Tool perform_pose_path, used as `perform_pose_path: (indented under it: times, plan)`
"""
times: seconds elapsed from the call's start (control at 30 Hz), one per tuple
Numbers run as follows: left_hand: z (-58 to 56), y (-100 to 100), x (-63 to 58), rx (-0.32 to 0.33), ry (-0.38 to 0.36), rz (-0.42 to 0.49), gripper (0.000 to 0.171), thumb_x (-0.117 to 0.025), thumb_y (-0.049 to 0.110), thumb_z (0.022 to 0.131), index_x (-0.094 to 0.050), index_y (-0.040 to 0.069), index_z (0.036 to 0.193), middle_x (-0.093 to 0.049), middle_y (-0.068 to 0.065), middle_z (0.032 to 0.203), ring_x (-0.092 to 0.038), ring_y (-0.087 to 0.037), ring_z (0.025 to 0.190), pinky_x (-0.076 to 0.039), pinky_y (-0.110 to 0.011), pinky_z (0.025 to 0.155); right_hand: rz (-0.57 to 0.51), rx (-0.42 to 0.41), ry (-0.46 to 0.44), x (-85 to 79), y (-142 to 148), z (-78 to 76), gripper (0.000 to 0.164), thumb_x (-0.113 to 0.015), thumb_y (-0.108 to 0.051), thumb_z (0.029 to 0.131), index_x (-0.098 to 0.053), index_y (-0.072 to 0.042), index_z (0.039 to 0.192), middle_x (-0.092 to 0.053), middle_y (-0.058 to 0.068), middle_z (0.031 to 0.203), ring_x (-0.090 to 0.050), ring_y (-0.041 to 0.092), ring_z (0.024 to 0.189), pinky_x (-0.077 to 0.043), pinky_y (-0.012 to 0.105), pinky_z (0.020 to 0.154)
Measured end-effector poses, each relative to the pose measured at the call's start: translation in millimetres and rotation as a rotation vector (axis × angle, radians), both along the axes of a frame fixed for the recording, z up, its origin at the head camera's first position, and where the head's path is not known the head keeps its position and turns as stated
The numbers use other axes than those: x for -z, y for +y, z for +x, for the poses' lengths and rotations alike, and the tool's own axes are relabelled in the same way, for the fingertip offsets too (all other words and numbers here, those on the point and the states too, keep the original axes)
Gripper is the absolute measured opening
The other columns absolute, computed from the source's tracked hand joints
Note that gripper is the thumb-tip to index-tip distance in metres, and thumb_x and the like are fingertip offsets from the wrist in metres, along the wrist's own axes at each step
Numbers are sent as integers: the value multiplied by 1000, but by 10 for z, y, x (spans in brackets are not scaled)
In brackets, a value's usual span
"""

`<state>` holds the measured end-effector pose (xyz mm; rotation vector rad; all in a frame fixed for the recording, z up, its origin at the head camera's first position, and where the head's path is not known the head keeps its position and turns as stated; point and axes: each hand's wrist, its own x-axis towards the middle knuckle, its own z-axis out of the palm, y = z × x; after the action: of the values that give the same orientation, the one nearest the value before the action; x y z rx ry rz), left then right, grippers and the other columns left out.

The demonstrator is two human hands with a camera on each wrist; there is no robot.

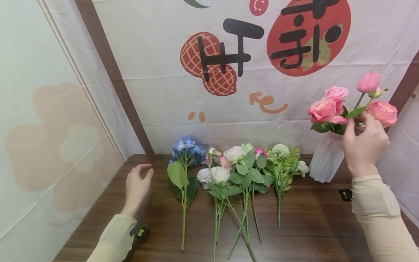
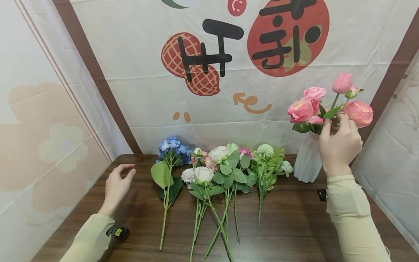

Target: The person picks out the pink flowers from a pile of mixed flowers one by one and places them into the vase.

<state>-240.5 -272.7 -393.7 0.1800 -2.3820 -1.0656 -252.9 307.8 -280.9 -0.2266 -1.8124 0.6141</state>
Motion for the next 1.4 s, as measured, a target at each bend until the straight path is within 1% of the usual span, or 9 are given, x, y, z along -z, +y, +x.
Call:
perform_pose_path:
  times: [0.2, 0.4, 0.63, 0.83, 1.0, 1.17, 1.27, 1.33, 1.4]
  plan:
    - [1, -35, -9, -7, -4, -11, 28, -56, 17, 93, -62, 3, 117, -59, -21, 119, -47, -39, 113, -33, -50, 94, -23, 32, 22, -223, -32, 0, 49, -51, -44, 92, -67, 0, 105, -68, 20, 95, -64, 37, 87, -42, 41, 77]
    - [-2, -48, -17, -8, -14, -17, 30, -56, 18, 93, -61, 4, 118, -57, -22, 124, -46, -41, 114, -32, -52, 96, -35, 36, 72, -336, -11, -23, 44, -53, -40, 93, -71, -1, 101, -65, 22, 87, -60, 35, 89, -41, 45, 85]
    - [23, -90, -18, 19, -49, -76, 33, -55, 19, 93, -60, 1, 121, -55, -25, 126, -45, -43, 116, -31, -54, 99, -6, 18, 44, -318, 29, -31, 39, -58, -33, 92, -71, 4, 97, -67, 26, 87, -58, 39, 86, -35, 50, 82]
    - [67, -134, -38, 55, -88, -138, 35, -55, 21, 94, -58, 0, 122, -53, -29, 126, -45, -45, 117, -33, -55, 98, -21, 16, 37, -276, 37, -63, 36, -63, -31, 89, -71, 4, 98, -67, 26, 86, -54, 37, 87, -34, 50, 84]
    - [91, -159, -34, 58, -101, -143, 35, -54, 22, 95, -58, -1, 122, -52, -29, 127, -44, -46, 118, -33, -56, 98, -41, 32, 36, -228, 49, -86, 38, -64, -32, 89, -70, 4, 98, -67, 26, 86, -52, 33, 86, -33, 49, 85]
    - [97, -185, -30, 56, -110, -131, 37, -51, 23, 96, -57, -2, 123, -51, -30, 128, -43, -47, 120, -33, -58, 98, -54, 30, 14, -194, 60, -86, 42, -64, -35, 89, -69, 5, 100, -67, 26, 87, -54, 36, 93, -33, 49, 87]
    - [96, -191, -32, 55, -115, -128, 38, -50, 24, 97, -56, -2, 124, -50, -29, 129, -43, -47, 120, -33, -58, 97, -60, 29, 3, -173, 72, -90, 42, -65, -36, 88, -69, 4, 99, -67, 24, 87, -49, 17, 79, -33, 48, 85]
    - [93, -192, -34, 54, -114, -128, 38, -51, 24, 97, -57, -1, 124, -50, -29, 129, -43, -47, 119, -33, -58, 97, -65, 28, -1, -156, 80, -93, 41, -66, -36, 87, -69, 4, 97, -67, 24, 86, -38, 2, 72, -33, 48, 84]
    - [91, -190, -36, 55, -114, -127, 37, -51, 24, 97, -57, -1, 124, -51, -29, 129, -43, -47, 120, -33, -58, 97, -70, 25, -7, -139, 84, -95, 39, -66, -35, 87, -70, 3, 97, -68, 25, 87, -28, -3, 71, -32, 47, 83]
